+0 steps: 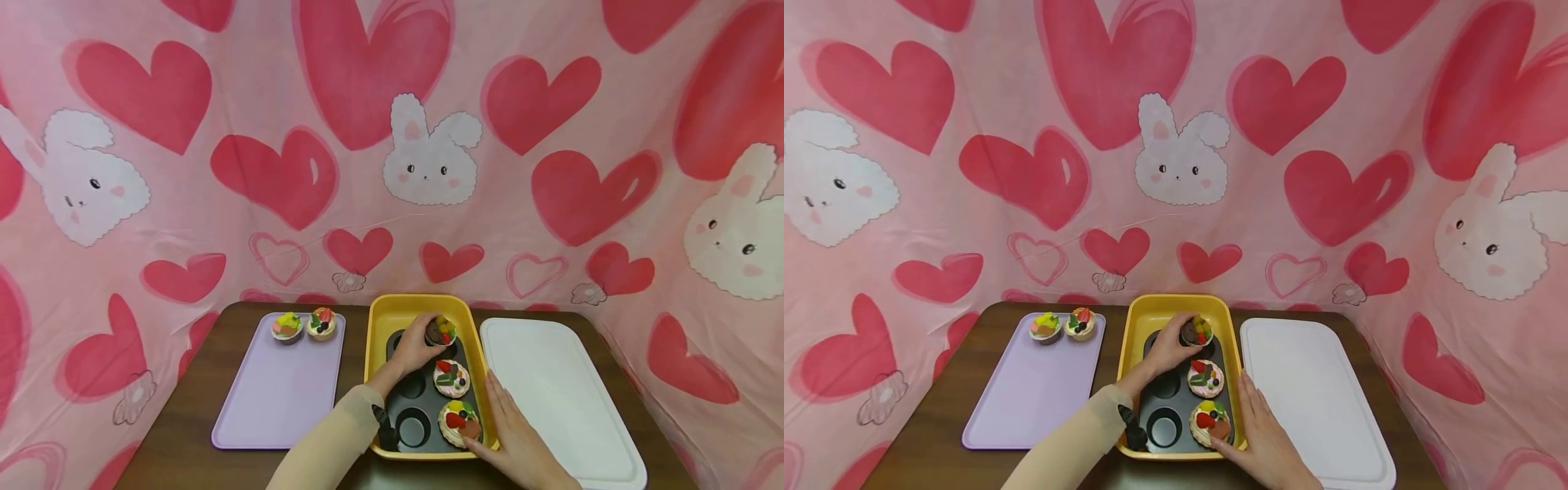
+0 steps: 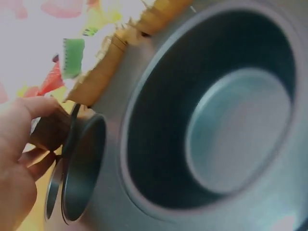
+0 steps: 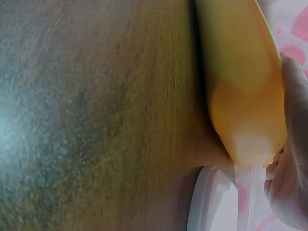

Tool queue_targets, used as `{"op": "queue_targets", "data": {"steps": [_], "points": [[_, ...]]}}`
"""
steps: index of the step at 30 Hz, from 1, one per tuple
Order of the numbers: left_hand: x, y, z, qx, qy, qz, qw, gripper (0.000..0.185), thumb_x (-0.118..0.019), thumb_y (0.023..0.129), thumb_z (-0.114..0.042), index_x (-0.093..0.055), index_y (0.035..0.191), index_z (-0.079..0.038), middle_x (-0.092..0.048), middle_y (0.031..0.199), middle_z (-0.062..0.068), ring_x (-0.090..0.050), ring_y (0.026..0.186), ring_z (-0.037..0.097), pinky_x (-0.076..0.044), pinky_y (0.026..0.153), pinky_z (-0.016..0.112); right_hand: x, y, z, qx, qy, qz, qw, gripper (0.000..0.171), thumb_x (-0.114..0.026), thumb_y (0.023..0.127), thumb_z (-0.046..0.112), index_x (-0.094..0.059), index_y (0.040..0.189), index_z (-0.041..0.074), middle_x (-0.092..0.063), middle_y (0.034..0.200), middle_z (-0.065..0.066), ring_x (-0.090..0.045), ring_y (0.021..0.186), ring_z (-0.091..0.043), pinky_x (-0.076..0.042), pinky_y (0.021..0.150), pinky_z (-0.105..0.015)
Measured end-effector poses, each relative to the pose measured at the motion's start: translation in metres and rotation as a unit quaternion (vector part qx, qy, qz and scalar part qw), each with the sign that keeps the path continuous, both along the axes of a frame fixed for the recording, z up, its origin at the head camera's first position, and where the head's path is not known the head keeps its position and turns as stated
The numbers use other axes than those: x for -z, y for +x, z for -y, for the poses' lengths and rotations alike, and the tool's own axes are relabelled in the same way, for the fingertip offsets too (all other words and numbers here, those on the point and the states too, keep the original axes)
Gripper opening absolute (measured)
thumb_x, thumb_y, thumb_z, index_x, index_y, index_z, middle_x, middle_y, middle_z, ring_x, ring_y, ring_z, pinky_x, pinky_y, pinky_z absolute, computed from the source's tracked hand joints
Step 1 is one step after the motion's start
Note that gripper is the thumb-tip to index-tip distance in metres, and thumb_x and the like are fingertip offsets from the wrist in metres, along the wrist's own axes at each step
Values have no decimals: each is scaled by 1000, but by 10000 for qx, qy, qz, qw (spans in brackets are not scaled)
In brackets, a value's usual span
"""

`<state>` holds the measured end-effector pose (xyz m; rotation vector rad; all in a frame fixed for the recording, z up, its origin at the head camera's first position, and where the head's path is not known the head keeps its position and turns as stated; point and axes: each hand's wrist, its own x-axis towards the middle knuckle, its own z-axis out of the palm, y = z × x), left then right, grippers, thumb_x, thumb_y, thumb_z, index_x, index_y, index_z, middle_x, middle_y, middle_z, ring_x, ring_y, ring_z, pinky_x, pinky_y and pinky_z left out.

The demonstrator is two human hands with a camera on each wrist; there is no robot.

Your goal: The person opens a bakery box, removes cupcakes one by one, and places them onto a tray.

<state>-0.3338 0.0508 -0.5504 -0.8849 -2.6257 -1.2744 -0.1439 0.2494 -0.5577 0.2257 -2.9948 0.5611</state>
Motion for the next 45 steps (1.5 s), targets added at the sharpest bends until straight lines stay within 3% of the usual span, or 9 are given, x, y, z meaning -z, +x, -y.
{"op": "queue_targets", "data": {"steps": [3,8,15,19,27,37,45], "points": [[-4,-2,2,-132,216,82,9996,67,-81,80,-20,-49,139,-9,-56,133,10,-57,120,24,-48,104,41,0,-1,-1,7,20,11,10000,115,-54,77,80,-7,159,15,-11,166,-6,-29,147,-31,-37,110,-58],[-15,-2,5,-24,716,583,9957,66,-81,79,-15,-50,137,-9,-55,134,12,-56,121,26,-49,103,42,1,-1,-2,-3,28,69,10000,115,-54,77,80,-7,159,14,-11,166,-7,-28,147,-31,-36,110,-58],[-34,2,9,-84,1542,1788,9717,68,-84,78,-23,-51,137,-16,-52,138,8,-51,121,26,-45,107,45,1,-1,-1,-13,-86,134,9999,115,-54,77,80,-5,159,15,-9,166,-6,-29,147,-33,-37,109,-59],[-40,2,16,-94,1771,2128,9609,67,-85,76,-28,-55,135,-16,-56,135,7,-53,115,24,-49,101,42,0,-2,-2,6,-100,183,9998,115,-53,77,81,-4,159,16,-8,167,-6,-30,147,-34,-38,109,-60],[-47,4,40,-138,1953,2387,9512,70,-85,76,-26,-52,137,-20,-51,140,8,-52,122,33,-49,103,48,1,-3,-1,68,-65,156,9998,115,-52,77,82,-4,159,17,-9,166,-5,-30,147,-34,-38,109,-60],[-44,3,77,-84,2310,2600,9375,71,-86,74,-21,-51,136,-20,-47,140,8,-44,132,37,-35,114,55,-1,1,1,138,-80,678,9976,116,-50,76,84,1,159,20,-3,167,-4,-28,147,-36,-39,105,-64],[-54,8,100,-276,2335,2491,9395,77,-88,72,-20,-46,137,-21,-43,146,12,-40,138,40,-31,116,57,-2,2,0,127,-85,578,9982,116,-50,76,83,2,159,19,-4,167,-5,-28,147,-36,-39,107,-63]]}}
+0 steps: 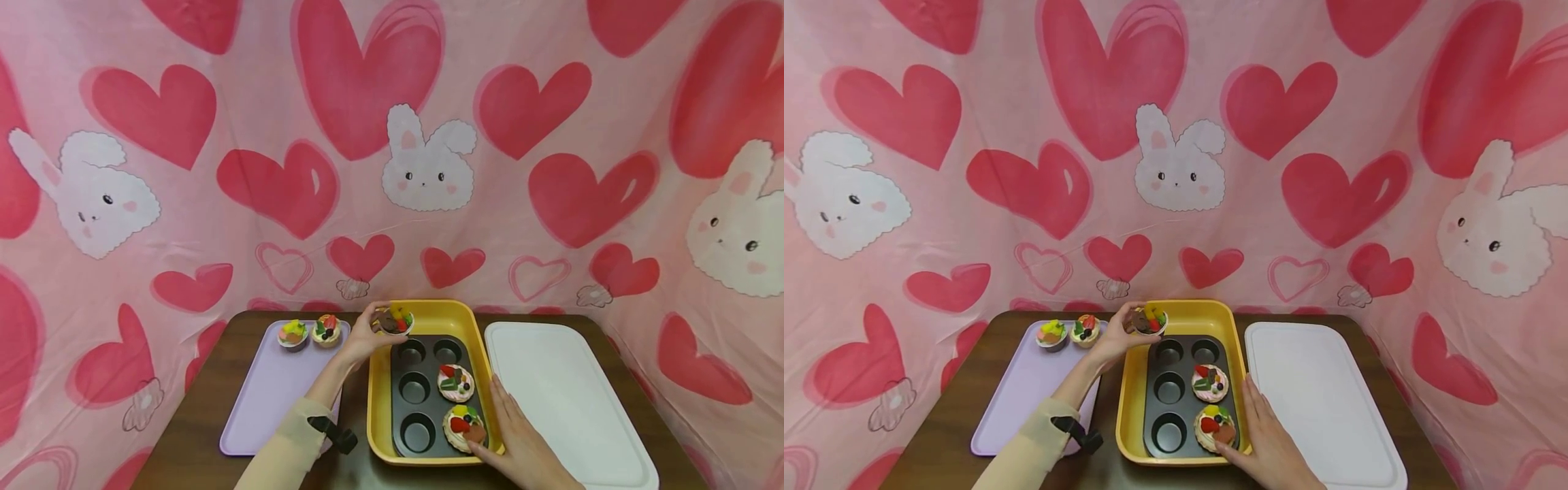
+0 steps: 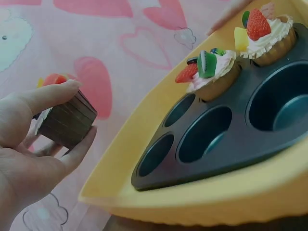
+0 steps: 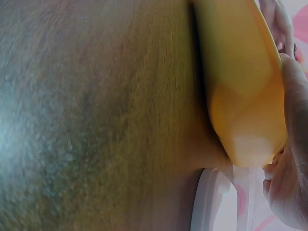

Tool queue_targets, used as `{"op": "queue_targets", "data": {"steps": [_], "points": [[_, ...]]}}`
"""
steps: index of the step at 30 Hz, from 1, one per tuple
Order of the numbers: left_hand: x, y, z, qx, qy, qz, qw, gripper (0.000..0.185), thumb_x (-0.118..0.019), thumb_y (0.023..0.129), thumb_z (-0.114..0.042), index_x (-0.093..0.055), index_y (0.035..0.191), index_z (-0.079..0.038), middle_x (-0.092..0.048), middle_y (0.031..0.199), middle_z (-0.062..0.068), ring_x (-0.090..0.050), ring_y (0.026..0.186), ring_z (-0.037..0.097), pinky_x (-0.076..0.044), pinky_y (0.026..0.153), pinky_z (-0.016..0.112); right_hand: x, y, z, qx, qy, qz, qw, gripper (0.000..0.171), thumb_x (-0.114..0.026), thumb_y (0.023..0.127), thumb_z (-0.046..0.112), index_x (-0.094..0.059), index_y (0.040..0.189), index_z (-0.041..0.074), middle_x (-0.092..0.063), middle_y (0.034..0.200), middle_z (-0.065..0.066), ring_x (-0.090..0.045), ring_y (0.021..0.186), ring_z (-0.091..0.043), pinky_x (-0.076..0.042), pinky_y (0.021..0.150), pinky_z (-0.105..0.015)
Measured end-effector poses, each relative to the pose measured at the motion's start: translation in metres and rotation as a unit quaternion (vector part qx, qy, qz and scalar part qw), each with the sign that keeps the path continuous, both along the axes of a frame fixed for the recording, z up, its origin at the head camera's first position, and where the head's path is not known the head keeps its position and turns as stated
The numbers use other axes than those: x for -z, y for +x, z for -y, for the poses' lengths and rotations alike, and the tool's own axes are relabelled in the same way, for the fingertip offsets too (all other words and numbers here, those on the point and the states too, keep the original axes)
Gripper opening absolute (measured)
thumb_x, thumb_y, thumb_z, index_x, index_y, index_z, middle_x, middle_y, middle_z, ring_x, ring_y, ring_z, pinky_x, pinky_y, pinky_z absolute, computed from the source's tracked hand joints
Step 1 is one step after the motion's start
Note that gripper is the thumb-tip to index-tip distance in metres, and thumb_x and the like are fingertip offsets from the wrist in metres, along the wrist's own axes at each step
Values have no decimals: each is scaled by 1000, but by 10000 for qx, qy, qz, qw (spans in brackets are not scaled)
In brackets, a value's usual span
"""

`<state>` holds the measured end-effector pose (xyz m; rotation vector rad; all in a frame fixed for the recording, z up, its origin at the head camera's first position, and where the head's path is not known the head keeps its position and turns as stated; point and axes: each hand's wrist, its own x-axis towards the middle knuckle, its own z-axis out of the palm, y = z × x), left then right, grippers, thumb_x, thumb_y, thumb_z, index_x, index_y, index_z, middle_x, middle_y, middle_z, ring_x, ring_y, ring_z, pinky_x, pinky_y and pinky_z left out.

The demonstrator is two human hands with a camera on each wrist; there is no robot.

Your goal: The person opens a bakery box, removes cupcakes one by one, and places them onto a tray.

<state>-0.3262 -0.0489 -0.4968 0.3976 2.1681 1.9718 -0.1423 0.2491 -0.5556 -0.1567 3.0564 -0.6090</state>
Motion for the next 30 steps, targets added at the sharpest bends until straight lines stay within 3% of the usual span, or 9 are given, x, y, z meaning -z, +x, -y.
{"op": "queue_targets", "data": {"steps": [7,12,19,30], "points": [[4,3,16,-15,253,-34,9997,74,-85,75,-10,-43,135,-19,-52,139,8,-45,135,30,-28,118,55,0,0,-2,26,-11,-169,9999,116,-51,76,83,1,159,20,-6,167,-6,-30,146,-36,-39,105,-63],[9,6,27,-153,241,95,9995,74,-84,75,-10,-41,134,-18,-53,138,5,-48,131,26,-37,113,53,1,-1,-3,-7,0,-330,9995,115,-52,77,82,-1,159,18,-9,166,-7,-30,146,-35,-39,106,-63],[12,13,43,-323,52,157,9993,74,-86,74,-12,-42,133,-19,-56,135,4,-53,122,24,-46,106,45,1,-1,-2,16,-57,-185,9998,115,-52,77,82,2,159,21,-7,167,-6,-29,147,-36,-38,106,-64],[20,30,66,-531,-88,114,9985,75,-85,73,-7,-41,134,-14,-54,136,11,-49,131,31,-32,116,55,3,-1,-1,54,-84,-262,9996,115,-52,77,82,3,158,22,-6,167,-4,-30,146,-36,-38,105,-65]]}}
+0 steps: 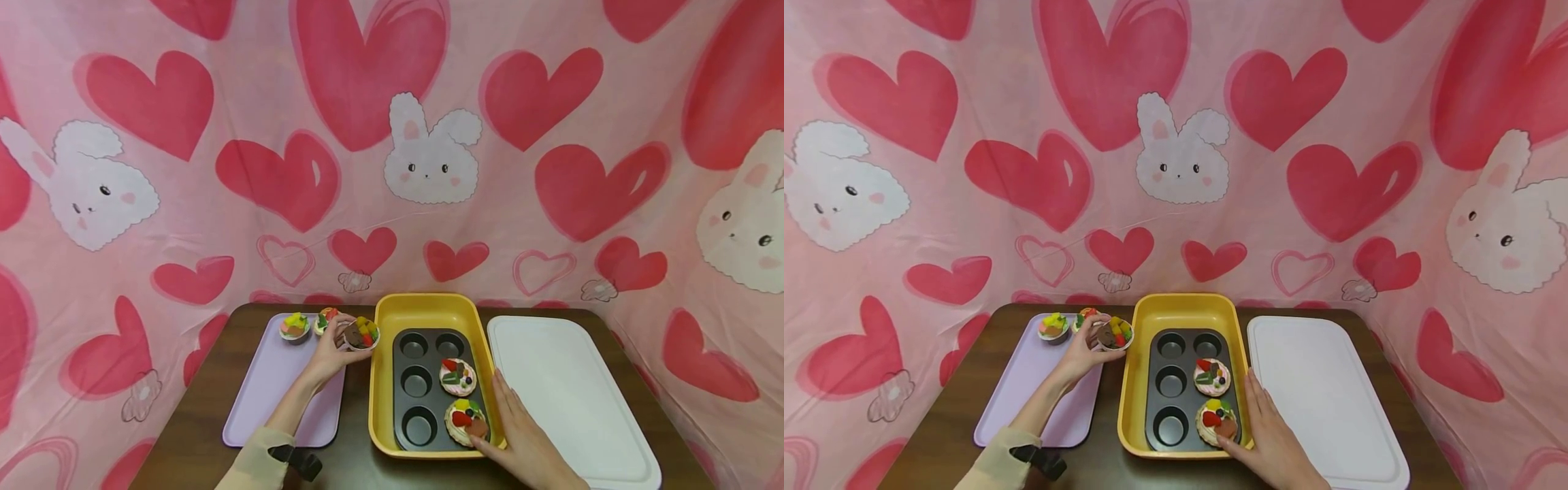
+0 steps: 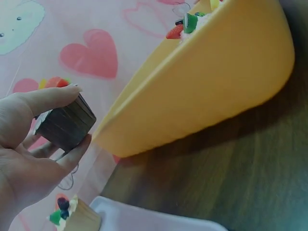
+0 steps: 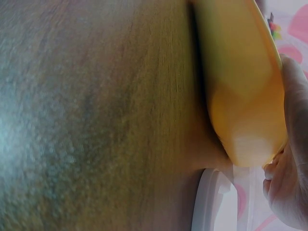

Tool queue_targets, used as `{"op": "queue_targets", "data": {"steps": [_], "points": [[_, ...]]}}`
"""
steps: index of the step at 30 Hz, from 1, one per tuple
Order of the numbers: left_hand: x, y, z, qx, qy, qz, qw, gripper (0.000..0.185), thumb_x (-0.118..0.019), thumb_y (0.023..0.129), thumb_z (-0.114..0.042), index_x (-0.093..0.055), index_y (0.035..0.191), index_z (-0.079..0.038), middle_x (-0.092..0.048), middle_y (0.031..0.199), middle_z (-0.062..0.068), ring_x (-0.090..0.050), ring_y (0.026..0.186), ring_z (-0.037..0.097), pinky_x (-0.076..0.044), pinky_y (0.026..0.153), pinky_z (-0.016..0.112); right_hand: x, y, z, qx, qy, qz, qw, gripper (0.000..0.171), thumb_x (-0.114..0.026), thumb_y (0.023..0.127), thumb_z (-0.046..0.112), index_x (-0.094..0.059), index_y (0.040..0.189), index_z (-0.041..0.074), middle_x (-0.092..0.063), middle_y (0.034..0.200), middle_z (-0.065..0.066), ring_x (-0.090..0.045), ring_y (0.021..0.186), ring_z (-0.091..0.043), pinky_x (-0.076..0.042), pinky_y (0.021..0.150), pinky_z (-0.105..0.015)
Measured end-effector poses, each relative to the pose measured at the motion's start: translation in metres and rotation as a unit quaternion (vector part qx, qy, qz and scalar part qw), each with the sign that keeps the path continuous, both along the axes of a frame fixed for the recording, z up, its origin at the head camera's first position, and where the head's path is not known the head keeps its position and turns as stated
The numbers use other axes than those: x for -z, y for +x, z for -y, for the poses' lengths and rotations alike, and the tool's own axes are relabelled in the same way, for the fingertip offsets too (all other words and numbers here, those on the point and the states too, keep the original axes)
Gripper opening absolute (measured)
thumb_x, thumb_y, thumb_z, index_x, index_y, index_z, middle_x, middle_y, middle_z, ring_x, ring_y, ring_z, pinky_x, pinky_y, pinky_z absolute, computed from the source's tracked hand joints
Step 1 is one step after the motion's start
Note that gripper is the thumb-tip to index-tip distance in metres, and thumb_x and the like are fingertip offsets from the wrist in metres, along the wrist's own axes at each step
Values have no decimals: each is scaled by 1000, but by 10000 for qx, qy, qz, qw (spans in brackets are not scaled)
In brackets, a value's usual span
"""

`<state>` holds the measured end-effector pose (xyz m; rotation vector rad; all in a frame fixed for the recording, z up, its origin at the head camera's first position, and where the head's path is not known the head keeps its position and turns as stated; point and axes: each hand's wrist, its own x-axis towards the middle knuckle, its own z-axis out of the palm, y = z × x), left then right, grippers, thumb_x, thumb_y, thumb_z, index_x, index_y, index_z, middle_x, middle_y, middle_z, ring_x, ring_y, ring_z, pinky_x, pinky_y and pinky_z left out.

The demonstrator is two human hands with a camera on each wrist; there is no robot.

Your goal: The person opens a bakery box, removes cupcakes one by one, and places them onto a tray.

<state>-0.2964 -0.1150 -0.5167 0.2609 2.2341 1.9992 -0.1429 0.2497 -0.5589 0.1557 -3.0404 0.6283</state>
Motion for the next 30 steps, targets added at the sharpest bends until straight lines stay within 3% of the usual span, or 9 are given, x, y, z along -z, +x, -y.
{"op": "queue_targets", "data": {"steps": [10,16,21,30], "points": [[19,5,14,-254,-29,-71,9996,77,-84,73,-3,-40,136,-10,-51,143,13,-46,134,31,-34,114,52,-2,0,-1,-38,1,-33,10000,115,-54,78,80,1,159,19,-5,167,-4,-28,147,-36,-35,109,-63],[27,10,25,-501,-96,-76,9987,77,-86,71,-6,-42,134,-10,-54,139,11,-55,119,18,-44,101,28,0,0,0,-47,-15,-74,10000,115,-54,77,80,0,159,19,-5,167,-4,-28,147,-35,-35,109,-62],[31,10,37,-713,-178,-111,9972,77,-86,71,-7,-42,134,-10,-52,141,12,-54,118,16,-45,92,16,0,0,-1,-66,10,-95,9999,116,-54,77,81,0,159,19,-6,167,-5,-29,147,-36,-36,108,-63],[44,6,55,-1035,-350,8,9940,78,-84,74,-3,-37,136,-6,-52,137,19,-52,121,27,-45,92,20,-1,-1,-1,-92,13,17,10000,116,-53,76,81,0,159,19,-5,167,-6,-28,147,-37,-37,107,-64]]}}
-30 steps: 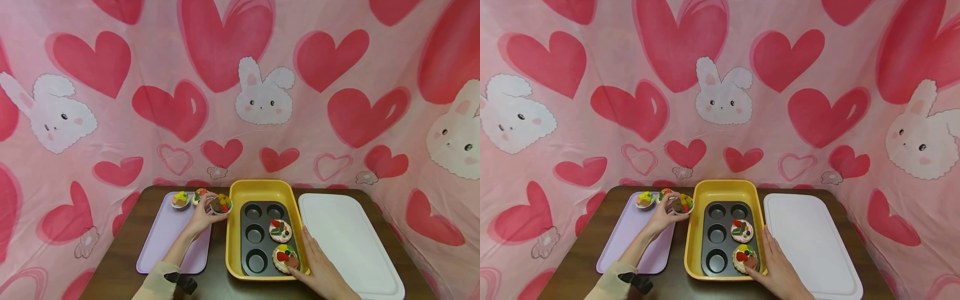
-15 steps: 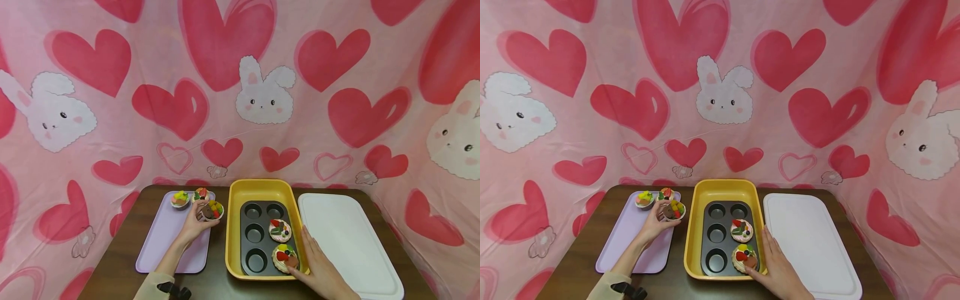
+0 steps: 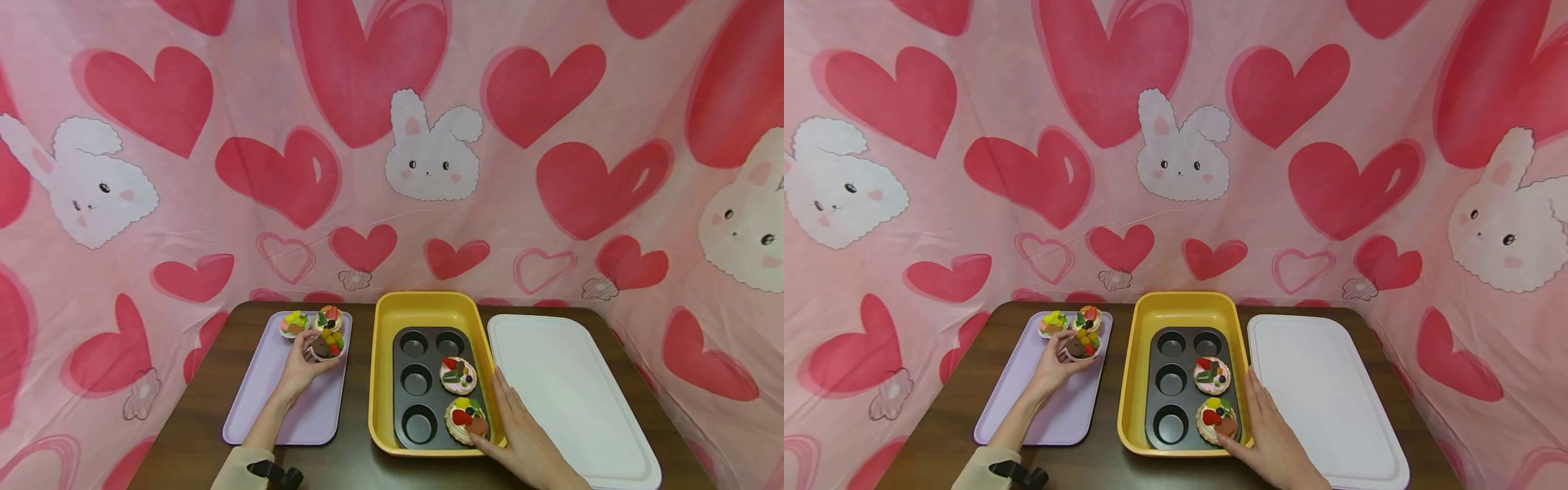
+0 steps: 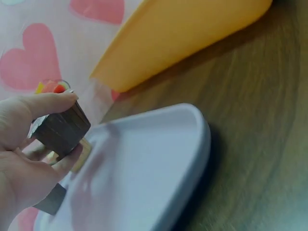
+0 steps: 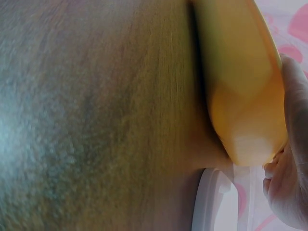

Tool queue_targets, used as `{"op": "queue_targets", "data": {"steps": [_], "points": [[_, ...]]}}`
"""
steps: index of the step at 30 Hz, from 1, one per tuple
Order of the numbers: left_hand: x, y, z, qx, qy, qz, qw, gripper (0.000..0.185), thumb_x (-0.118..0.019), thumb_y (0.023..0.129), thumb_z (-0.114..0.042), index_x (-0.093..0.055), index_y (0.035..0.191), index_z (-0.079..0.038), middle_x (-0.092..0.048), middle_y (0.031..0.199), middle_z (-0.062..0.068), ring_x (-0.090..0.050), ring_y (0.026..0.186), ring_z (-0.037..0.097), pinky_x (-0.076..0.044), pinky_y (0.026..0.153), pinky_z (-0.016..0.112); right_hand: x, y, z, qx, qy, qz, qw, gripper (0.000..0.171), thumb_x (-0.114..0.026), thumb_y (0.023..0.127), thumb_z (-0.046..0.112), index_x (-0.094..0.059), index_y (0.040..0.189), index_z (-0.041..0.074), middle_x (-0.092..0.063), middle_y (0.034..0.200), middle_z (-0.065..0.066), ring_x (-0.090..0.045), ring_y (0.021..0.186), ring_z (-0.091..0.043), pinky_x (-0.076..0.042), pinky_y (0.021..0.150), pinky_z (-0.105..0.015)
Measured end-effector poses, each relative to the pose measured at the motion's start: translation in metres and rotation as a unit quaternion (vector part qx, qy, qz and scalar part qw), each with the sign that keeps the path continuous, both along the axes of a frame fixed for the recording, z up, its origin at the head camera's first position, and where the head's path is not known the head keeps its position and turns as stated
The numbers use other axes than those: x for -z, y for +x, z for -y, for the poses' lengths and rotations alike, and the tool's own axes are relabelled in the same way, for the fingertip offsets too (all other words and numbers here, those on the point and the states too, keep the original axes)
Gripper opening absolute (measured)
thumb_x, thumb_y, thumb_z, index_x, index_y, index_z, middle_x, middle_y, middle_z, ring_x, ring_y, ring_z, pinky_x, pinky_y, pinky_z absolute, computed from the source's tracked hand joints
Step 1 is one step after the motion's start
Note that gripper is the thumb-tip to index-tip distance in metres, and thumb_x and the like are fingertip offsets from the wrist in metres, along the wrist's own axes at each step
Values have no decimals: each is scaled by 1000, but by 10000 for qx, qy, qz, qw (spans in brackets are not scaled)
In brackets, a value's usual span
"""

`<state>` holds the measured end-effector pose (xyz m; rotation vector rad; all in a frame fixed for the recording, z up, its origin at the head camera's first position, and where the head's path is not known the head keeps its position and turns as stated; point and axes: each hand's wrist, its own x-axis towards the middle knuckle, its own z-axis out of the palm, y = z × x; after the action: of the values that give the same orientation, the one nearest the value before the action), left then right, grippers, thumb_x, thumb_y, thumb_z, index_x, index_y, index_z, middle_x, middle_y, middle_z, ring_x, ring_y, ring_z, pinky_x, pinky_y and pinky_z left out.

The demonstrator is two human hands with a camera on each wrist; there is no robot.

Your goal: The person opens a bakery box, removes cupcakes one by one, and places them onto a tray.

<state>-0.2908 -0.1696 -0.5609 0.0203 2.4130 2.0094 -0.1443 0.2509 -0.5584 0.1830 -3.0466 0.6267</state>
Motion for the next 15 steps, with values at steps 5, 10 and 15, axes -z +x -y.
{"op": "queue_targets", "data": {"steps": [5,10,15], "points": [[8,0,5,-198,-139,-92,9997,79,-82,75,-1,-34,138,-2,-49,137,23,-51,123,32,-46,90,18,0,0,1,-25,4,-107,9999,116,-54,77,81,-3,159,17,-7,167,-6,-28,147,-37,-37,108,-63],[16,-1,7,-361,-427,-308,9980,76,-83,74,-2,-39,136,-1,-54,134,24,-53,123,33,-48,95,24,0,1,1,-27,8,-130,9999,116,-55,77,80,-3,159,17,-7,167,-6,-28,147,-36,-36,108,-62],[20,-3,7,-474,-831,-507,9941,73,-86,70,-4,-47,131,-1,-60,129,25,-56,123,35,-43,108,47,-1,1,1,-18,-2,-75,10000,116,-55,76,80,-2,159,18,-6,167,-5,-28,147,-37,-37,108,-62]]}}
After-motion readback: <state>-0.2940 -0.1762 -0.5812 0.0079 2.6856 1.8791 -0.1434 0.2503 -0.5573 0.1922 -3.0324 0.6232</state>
